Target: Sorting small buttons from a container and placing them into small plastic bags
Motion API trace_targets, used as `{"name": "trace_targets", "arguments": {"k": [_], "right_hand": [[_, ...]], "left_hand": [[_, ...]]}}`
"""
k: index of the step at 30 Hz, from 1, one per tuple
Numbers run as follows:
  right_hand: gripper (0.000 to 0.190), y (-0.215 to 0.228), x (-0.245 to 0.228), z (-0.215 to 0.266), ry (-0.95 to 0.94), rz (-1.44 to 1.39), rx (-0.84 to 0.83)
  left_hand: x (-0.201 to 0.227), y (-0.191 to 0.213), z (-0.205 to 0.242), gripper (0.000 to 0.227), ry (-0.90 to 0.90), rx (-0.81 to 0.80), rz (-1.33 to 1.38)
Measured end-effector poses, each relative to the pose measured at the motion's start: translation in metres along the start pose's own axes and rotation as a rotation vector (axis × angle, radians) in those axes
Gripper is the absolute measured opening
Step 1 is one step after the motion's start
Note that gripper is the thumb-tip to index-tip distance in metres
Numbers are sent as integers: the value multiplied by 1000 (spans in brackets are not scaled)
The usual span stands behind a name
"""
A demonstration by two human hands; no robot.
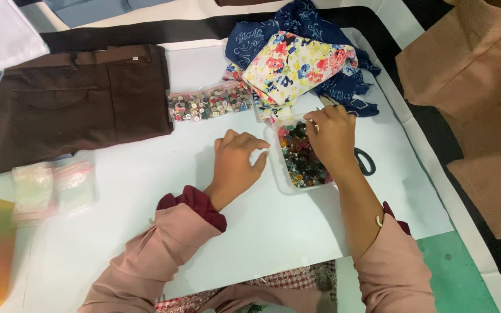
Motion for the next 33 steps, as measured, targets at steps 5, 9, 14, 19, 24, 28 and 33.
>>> {"name": "trace_targets", "arguments": {"k": [5,9,14,19,24,28,33], "right_hand": [[11,-16,15,10,-66,31,-100],[12,-32,18,16,-91,80,-177],[11,-34,18,16,-89,70,-209],[10,-35,20,15,-81,72,-196],[9,-19,10,7,-88,33,-179],[13,-24,12,9,-59,-15,-127],[12,-19,5,10,-138,-132,-108]], "left_hand": [[14,-49,-21,6,-126,20,-65],[14,-76,-32,3,-238,38,-295],[23,-90,-35,18,-218,14,-429],[23,-99,-40,30,-227,28,-509],[11,-109,-40,26,-239,24,-402],[13,-95,-40,13,-233,38,-349],[0,-61,-30,3,-183,91,-208]]}}
Point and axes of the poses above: each hand's wrist, its own z-axis away from the middle knuckle, its own y-axis out of the back of the hand, x = y × z, the point moved 4 cm from there along -z, towards the middle knuckle, and after that the axes turned 1 degree about -y, right-handed, at the moved point
